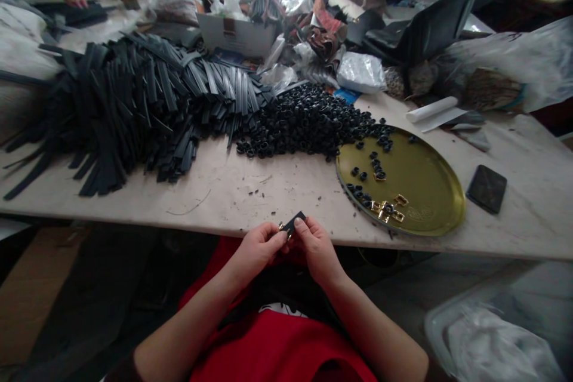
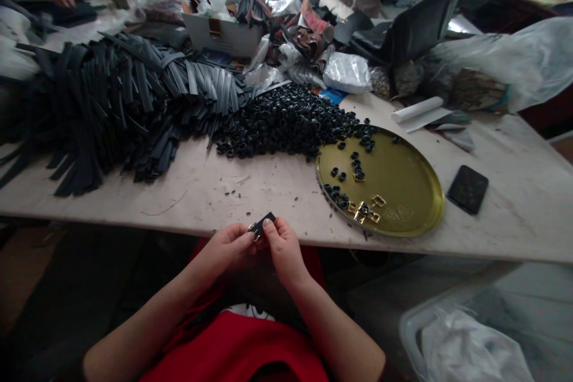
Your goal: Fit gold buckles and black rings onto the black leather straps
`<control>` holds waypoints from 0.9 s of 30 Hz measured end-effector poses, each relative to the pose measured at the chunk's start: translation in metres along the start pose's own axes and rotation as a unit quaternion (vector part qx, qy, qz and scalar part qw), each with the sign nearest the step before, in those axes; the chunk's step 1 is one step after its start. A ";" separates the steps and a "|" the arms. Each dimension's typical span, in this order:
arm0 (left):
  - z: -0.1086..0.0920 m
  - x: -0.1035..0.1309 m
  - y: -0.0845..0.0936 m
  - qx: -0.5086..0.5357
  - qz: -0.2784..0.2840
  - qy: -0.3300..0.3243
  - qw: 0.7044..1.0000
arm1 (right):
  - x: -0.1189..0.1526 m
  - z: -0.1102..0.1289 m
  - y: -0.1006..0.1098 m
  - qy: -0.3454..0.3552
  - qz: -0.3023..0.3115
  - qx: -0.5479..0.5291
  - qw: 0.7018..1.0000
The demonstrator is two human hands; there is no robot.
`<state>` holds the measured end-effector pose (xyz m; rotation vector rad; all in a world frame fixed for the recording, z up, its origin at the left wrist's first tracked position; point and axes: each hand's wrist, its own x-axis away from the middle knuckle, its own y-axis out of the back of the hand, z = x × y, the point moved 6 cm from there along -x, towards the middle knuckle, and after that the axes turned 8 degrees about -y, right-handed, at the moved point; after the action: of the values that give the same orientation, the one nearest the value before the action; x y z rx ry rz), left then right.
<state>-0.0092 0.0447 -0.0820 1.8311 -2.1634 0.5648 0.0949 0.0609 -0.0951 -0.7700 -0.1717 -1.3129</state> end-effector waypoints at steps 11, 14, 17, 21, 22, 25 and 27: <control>-0.017 0.023 0.000 -0.198 -0.062 -0.112 0.972 | 0.028 0.016 0.007 0.150 -0.041 0.245 0.957; -0.024 0.033 -0.005 -0.225 -0.027 -0.105 0.968 | 0.032 0.017 0.004 0.093 0.022 0.174 0.980; -0.026 0.032 -0.005 -0.244 -0.007 -0.110 0.963 | 0.041 0.022 -0.001 0.107 0.053 0.169 0.978; -0.028 0.022 -0.001 -0.269 -0.037 -0.125 0.954 | 0.055 0.031 -0.003 0.206 0.018 0.298 0.932; -0.029 0.020 -0.001 -0.263 -0.035 -0.127 0.956 | 0.057 0.033 -0.003 0.216 0.025 0.331 0.918; -0.026 0.013 -0.010 -0.245 0.023 -0.124 0.961 | 0.051 0.047 0.009 0.194 0.087 0.392 0.895; -0.022 0.008 -0.011 -0.248 0.031 -0.102 0.963 | 0.037 0.074 0.035 0.191 0.061 0.413 0.888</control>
<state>-0.0008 0.0461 -0.0573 1.6002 -2.2304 -0.1604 0.1600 0.0772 -0.0350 0.2066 -0.3289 -1.0973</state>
